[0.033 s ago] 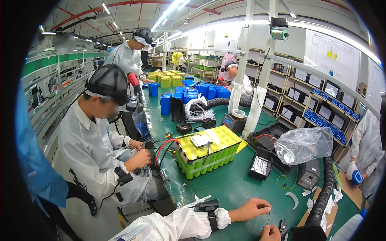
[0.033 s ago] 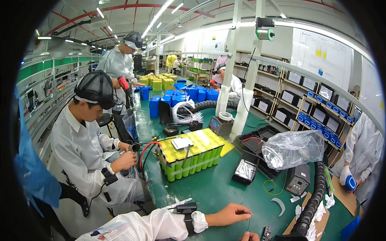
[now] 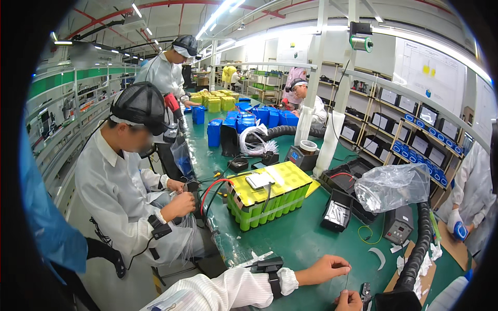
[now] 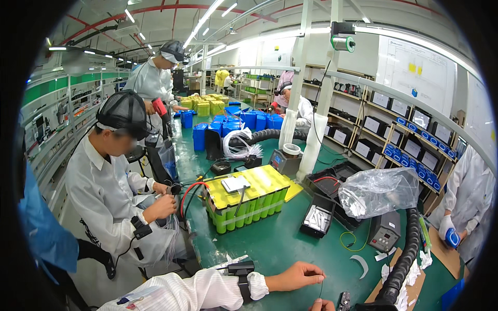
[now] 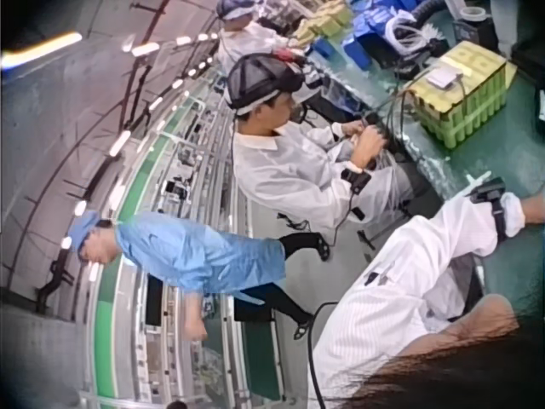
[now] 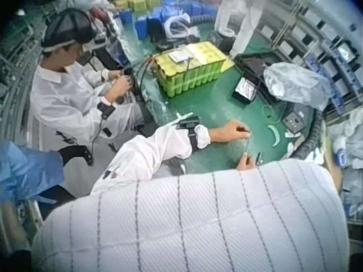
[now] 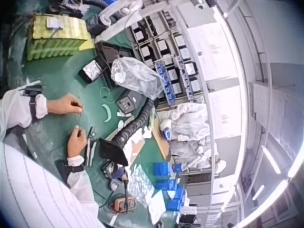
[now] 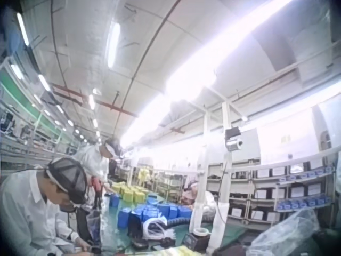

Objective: Crimping wires and assembling battery packs on an industrial workbench.

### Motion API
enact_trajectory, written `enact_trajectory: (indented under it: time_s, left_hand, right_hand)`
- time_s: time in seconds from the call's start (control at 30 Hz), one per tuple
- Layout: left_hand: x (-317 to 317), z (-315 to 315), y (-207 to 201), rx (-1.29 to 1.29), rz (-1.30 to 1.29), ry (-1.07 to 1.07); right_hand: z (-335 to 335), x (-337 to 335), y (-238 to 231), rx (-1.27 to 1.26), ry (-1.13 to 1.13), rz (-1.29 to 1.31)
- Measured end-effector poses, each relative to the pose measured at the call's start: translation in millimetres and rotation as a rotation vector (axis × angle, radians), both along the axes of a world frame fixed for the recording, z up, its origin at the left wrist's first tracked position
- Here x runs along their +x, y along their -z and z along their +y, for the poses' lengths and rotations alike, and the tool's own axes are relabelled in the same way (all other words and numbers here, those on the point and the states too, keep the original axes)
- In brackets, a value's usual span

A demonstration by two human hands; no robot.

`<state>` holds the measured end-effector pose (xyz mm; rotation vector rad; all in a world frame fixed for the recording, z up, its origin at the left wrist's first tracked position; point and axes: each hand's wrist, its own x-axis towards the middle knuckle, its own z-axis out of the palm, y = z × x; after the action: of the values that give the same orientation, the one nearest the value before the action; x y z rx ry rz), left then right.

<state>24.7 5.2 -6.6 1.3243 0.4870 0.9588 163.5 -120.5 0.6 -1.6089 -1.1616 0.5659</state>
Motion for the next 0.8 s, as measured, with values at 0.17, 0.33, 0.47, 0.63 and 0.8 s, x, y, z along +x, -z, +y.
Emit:
enact_trajectory:
  time_s: [0.17, 0.33, 0.47, 0.63, 0.8]
  left_hand:
    - [0, 4, 3, 0.016, -0.018, -0.032]
    - [-2, 6, 4, -0.017, -0.022, -0.038]
    - [0, 4, 0, -0.024, -0.054, -0.082]
    - [-4, 5, -2, -0.052, -0.021, -0.119]
    - [-1, 6, -2, -0.067, -0.03, -0.132]
  right_hand:
    - [3, 2, 4, -0.007, -0.009, -0.03]
    - [5, 4, 12, 0.02, -0.058, 0.055]
    - [6, 4, 13, 0.026, -0.05, 0.063]
    - [6, 4, 16, 0.044, -0.076, 0.085]
    - [6, 5, 19, 0.073, -0.074, 0.115]
